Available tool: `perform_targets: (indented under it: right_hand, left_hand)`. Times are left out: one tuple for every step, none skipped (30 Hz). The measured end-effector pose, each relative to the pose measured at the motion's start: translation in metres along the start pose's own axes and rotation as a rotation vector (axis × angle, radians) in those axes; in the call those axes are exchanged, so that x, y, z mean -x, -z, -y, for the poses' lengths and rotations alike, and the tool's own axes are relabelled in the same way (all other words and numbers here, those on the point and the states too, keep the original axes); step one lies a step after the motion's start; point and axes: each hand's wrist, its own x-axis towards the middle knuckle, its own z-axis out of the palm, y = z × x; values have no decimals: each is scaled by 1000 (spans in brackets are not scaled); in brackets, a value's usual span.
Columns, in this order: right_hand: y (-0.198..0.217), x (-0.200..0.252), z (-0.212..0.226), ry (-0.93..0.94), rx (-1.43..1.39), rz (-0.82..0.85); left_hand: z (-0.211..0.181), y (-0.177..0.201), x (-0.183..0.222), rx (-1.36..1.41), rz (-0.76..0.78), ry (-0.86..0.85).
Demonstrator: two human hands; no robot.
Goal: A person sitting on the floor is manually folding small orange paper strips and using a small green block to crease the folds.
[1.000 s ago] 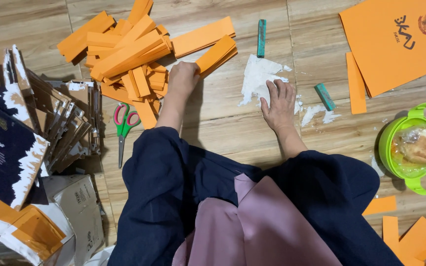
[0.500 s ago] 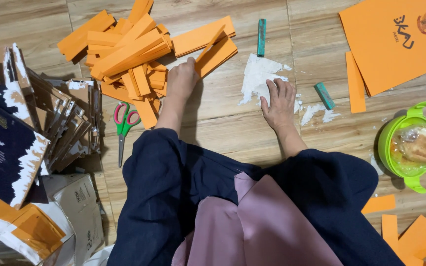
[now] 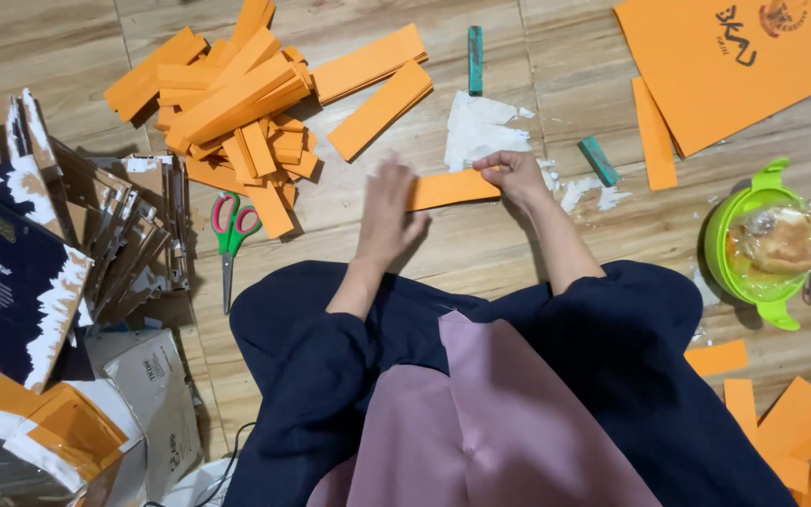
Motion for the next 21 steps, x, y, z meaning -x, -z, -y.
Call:
perform_targets:
  right_hand:
    - [0, 6, 12, 5, 0, -5]
    - [-1, 10, 24, 79, 9, 47]
    - [-3, 15, 36, 153, 19, 98]
    - [-4, 13, 35, 157, 18, 100]
    - [-6, 10, 33, 236, 55, 56]
    - [-7, 7, 31, 314, 93, 11]
    - [-10, 9, 30, 315, 92, 12]
    - [-12, 14, 26, 304, 48, -12]
    - [-14, 18, 23, 293, 4, -37]
    - [-14, 16, 19, 291, 4, -42]
    - [-13, 14, 14, 291, 51, -53]
    - [-13, 11, 11, 292, 100, -62]
    - [-15, 10, 15, 292, 102, -66]
    - [-17, 11, 17, 300, 109, -78]
    - [-20, 13, 19, 307, 116, -89]
    - [-18, 11, 15, 306, 117, -86]
    - [-16, 10, 11, 297, 134, -92]
    - [-14, 9, 7, 287, 149, -100]
    - [-15, 12, 13, 285, 148, -98]
    - [-15, 15, 19, 302, 232, -87]
    - [-15, 19, 25, 318, 316, -75]
  left_hand:
    - [6, -4, -3, 1, -2, -6]
    - [12, -7, -4, 121, -85, 170]
    - [19, -10, -6, 241, -169, 345]
    - [24, -12, -5, 239, -172, 343]
    - [31, -14, -4, 378, -194, 431]
    - [37, -18, -3, 519, -213, 520]
    - [39, -19, -3, 518, -214, 520]
    - [40, -21, -1, 573, -209, 499]
    - [41, -24, 0, 629, -203, 477]
    - [37, -26, 1, 631, -198, 477]
    - [33, -27, 2, 592, -199, 460]
    - [30, -29, 1, 555, -203, 441]
    - [29, -29, -2, 559, -201, 440]
    - [27, -28, -2, 510, -163, 409]
    - [25, -28, -2, 462, -125, 378]
    - [25, -26, -2, 461, -127, 381]
    - [25, -25, -3, 381, -35, 346]
    - [25, -23, -3, 301, 59, 310]
    - [29, -25, 0, 300, 60, 312]
    - [32, -27, 3, 192, 87, 298]
    - [35, -29, 6, 84, 114, 282]
